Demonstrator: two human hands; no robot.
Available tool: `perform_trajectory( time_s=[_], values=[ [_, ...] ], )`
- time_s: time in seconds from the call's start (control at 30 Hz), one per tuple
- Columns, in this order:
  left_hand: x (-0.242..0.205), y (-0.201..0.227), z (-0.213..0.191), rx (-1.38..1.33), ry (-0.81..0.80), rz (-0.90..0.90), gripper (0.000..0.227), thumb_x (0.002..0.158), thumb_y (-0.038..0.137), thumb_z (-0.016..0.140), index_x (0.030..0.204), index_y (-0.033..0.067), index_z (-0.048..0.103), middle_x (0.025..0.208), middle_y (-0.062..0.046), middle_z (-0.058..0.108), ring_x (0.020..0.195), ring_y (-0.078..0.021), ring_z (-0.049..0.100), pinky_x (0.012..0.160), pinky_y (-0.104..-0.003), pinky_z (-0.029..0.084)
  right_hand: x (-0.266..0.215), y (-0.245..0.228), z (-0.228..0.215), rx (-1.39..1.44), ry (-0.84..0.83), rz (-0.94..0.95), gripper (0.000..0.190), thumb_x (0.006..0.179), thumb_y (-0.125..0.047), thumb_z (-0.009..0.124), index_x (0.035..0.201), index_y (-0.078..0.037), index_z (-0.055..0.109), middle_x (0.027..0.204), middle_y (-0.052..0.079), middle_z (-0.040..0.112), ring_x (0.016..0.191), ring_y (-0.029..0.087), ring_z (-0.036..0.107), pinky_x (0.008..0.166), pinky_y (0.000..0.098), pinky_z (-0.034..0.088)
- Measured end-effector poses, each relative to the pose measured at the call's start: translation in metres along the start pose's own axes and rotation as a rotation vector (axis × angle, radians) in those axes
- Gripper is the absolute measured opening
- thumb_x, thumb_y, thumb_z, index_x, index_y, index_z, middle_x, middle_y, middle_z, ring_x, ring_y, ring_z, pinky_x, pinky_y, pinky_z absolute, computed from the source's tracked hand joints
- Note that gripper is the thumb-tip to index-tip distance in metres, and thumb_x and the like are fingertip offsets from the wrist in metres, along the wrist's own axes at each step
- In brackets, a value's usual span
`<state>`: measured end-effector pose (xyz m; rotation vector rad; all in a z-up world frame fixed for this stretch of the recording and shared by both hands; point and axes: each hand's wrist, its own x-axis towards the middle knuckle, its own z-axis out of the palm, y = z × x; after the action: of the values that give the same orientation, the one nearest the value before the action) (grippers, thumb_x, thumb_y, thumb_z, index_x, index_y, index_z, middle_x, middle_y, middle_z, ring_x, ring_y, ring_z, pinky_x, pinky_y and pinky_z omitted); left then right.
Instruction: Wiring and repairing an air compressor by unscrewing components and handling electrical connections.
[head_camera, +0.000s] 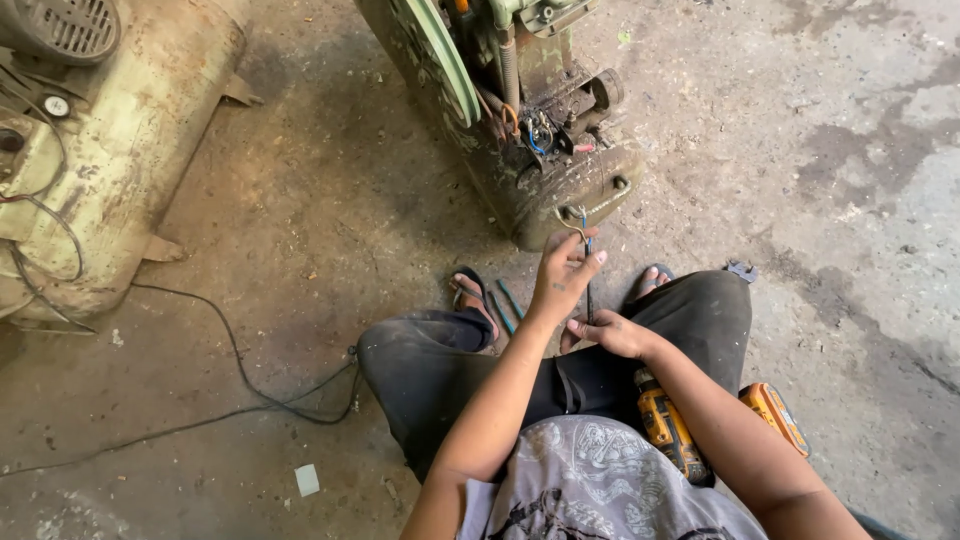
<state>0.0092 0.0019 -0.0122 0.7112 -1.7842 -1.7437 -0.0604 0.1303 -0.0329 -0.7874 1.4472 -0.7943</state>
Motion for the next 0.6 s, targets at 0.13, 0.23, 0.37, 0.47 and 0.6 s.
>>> perform_trajectory(
  time_s=[0.13,0.23,0.37,0.47,0.6],
  values=[
    [-0.007,0.024,-0.009,0.246,0.003,0.373,0.039,0.092,0.017,0.075,0.128,0.0048,0.065,0.154,-0.022,0.041,0.121,-0.0411,0.060,0.103,-0.051,0.054,0.006,0.006,0.001,-0.021,-0.030,-0.013,0.045,0.104,-0.042,0.057,0.097,-0.007,0.084,0.094,0.014,0.081,0.096,0.027,0.074,0.097,0.0435,0.053],
    [-0.009,0.024,-0.007,0.255,0.016,0.220,0.040,0.089,0.023,0.078,0.127,0.0152,0.069,0.119,-0.014,0.067,0.111,-0.0349,0.068,0.097,-0.046,0.055,0.007,0.006,0.002,-0.017,-0.006,-0.024,0.044,0.105,-0.039,0.057,0.100,-0.004,0.084,0.093,0.016,0.081,0.096,0.029,0.074,0.097,0.0454,0.053],
    [-0.016,0.014,-0.001,0.216,0.060,0.157,0.021,0.092,0.019,0.075,0.113,0.0213,0.073,0.096,-0.002,0.076,0.094,-0.0229,0.074,0.087,-0.036,0.058,0.010,0.007,0.000,-0.026,-0.010,-0.015,0.044,0.105,-0.037,0.057,0.102,-0.002,0.083,0.094,0.017,0.080,0.097,0.029,0.073,0.097,0.0467,0.051],
    [-0.023,0.012,0.004,0.118,0.098,0.068,0.008,0.098,0.021,0.071,0.104,0.0164,0.071,0.077,-0.001,0.075,0.073,-0.0160,0.071,0.071,-0.032,0.057,0.014,0.004,-0.004,-0.097,0.019,0.062,0.049,0.103,-0.039,0.062,0.077,0.001,0.074,0.063,0.011,0.063,0.065,0.020,0.059,0.069,0.0366,0.052],
    [-0.025,0.015,0.007,0.191,0.199,0.030,0.010,0.101,0.024,0.065,0.105,0.0159,0.067,0.066,-0.009,0.069,0.065,-0.0258,0.068,0.062,-0.038,0.054,0.032,0.036,-0.011,-0.203,0.117,0.085,0.039,0.097,-0.033,0.066,0.075,-0.001,0.070,0.061,0.011,0.060,0.061,0.023,0.058,0.064,0.0386,0.049]
  ],
)
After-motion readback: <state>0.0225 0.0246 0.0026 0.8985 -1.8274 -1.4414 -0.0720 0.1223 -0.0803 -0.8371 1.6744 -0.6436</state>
